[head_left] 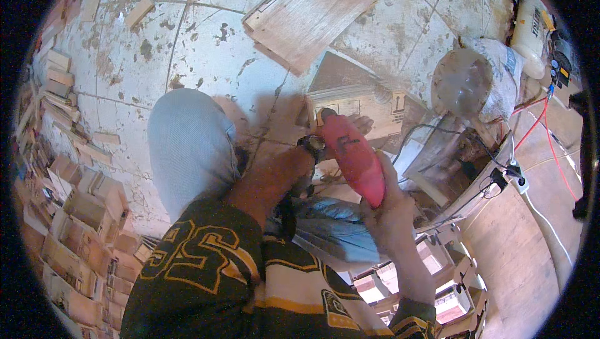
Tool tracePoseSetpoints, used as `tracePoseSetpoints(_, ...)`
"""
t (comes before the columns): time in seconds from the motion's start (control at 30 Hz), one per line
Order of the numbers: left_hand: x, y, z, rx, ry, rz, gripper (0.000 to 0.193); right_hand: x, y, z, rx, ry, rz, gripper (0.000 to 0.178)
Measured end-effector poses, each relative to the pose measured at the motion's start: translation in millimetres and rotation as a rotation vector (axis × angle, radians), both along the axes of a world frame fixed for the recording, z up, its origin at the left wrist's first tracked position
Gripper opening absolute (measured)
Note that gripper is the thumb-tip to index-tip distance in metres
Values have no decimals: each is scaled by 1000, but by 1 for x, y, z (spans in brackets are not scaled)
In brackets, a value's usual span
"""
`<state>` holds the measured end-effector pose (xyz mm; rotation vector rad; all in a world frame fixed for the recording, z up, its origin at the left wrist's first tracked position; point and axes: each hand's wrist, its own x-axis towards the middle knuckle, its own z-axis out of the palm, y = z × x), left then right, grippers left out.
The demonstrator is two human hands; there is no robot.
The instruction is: The person uses a red power drill to make holes in small wooden pieces. They handle the wood pieces one at a time, positioning them on the floor and drilling holes into them.
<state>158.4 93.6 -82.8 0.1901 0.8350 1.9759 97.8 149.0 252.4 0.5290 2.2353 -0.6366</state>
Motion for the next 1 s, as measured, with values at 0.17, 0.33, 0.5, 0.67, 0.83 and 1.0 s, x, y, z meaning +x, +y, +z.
tracePoseSetpoints(0.17,7,13,-24,-119,131,-76,57,-3,1,-15,10,33,12,80)
tracePoseSetpoints(0.33,-14,7,-10,-250,582,-133,52,-4,6,-27,64,53,111,79)
tracePoseSetpoints(0.5,-20,-4,27,-441,883,300,38,0,11,-26,65,144,171,82)
tracePoseSetpoints(0.67,-33,-14,32,-439,876,27,49,9,7,-9,7,171,131,83)
tracePoseSetpoints(0.83,-45,-16,39,-784,1408,-429,45,30,35,38,16,279,74,74)
tracePoseSetpoints(1.0,-48,-18,50,-692,1801,-264,70,79,86,42,29,652,-392,60)
